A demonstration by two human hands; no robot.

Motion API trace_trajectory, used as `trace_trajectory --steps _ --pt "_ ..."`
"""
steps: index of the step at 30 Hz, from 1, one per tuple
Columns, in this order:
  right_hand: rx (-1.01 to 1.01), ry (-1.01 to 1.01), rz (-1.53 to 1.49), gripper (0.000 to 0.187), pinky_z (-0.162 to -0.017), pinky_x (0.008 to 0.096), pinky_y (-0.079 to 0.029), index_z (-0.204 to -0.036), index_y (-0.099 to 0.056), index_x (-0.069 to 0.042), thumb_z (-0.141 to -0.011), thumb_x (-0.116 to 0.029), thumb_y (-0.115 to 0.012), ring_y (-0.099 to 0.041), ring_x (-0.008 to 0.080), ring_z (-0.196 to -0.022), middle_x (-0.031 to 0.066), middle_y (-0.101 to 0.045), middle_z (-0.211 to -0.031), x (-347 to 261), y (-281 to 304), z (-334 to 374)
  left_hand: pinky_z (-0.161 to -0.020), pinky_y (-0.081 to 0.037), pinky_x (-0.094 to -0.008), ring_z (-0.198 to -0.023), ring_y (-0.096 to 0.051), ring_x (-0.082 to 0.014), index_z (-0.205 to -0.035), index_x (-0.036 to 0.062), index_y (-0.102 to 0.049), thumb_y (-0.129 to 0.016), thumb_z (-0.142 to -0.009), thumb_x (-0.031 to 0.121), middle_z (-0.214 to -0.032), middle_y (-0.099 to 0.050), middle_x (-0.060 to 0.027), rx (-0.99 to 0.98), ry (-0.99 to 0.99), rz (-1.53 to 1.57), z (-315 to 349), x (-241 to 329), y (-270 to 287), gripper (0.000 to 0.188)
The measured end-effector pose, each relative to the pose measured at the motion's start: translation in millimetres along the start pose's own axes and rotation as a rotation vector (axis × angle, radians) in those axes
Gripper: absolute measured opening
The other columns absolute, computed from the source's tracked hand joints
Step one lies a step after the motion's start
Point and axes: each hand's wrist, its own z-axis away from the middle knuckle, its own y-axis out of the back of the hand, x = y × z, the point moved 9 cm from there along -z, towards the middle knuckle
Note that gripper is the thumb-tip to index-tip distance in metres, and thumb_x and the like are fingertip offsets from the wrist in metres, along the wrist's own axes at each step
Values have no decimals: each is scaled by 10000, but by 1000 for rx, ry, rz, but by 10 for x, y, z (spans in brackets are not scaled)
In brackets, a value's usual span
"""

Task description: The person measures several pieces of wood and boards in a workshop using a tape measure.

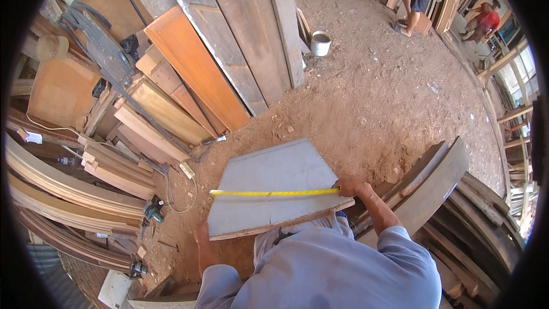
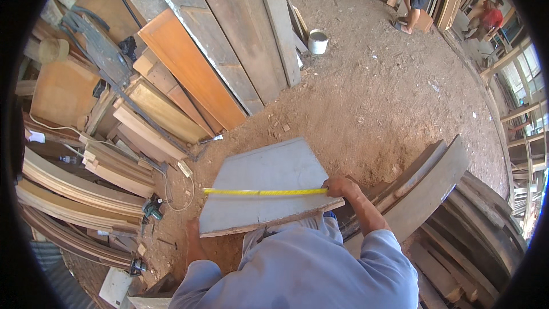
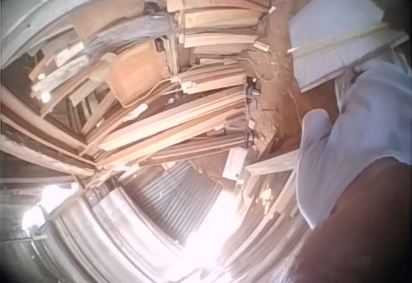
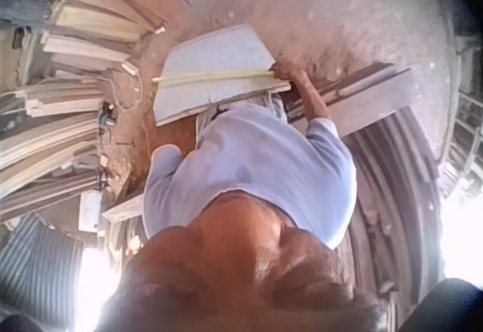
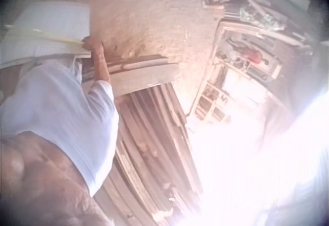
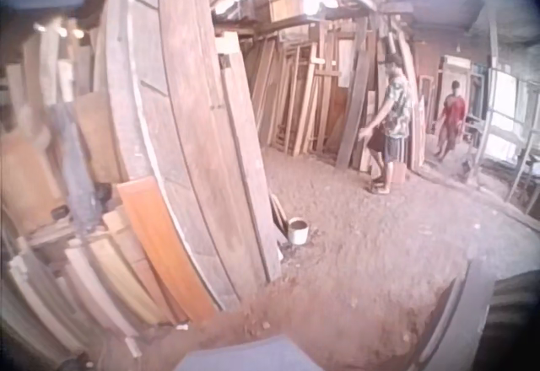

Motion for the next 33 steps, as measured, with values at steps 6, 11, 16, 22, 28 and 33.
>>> trace_trajectory --steps 6,11,16,22,28,33 --pt "22 -217 -49 396 -921 437 -509 -1128 -711 -102 -771 -267 -666 -650 352 -1057 165 -694 -1102 412 -318 -67 -909 -474 -463 -1085 -641 -398 -1080 -83 -674 -564 -804 287 -1094 -672 -294 -31 -103 -188 354 496 -41 475" --pt "32 -355 -55 373 -900 455 -520 -1106 -720 -122 -766 -252 -636 -660 345 -1051 172 -701 -1089 248 39 276 -928 -467 -466 -1111 -628 -407 -1084 -44 -685 -553 -803 311 -1150 -659 -271 -77 -143 -273 294 327 -32 472" --pt "79 -482 -29 400 -911 449 -517 -1147 -710 -168 -773 -276 -622 -649 336 -1092 163 -692 -1132 693 -148 372 -936 -470 -458 -1121 -629 -369 -1085 26 -702 -509 -850 328 -1168 -655 -245 -148 -102 -329 247 330 -154 428" --pt "309 -330 -162 419 -948 438 -489 -1180 -688 -129 -833 -321 -555 -633 340 -1117 190 -663 -1182 1050 -476 297 -1026 -432 -450 -1241 -563 -361 -1193 19 -678 -406 -921 391 -1311 -604 -201 -197 -265 -520 247 351 -411 535" --pt "281 -212 -269 465 -935 410 -495 -1134 -698 -79 -925 -454 -519 -654 341 -1054 194 -670 -1171 1130 -457 361 -1072 -390 -453 -1282 -527 -369 -1229 27 -659 -375 -918 417 -1327 -585 -217 -195 -178 -407 760 174 -401 574" --pt "233 -486 -535 539 -859 389 -516 -1074 -700 -44 -943 -540 -534 -667 251 -922 178 -705 -1048 1584 -535 214 -1083 -381 -436 -1301 -509 -363 -1236 22 -655 -332 -909 466 -1347 -573 -210 -34 -174 -258 490 -126 -637 639"
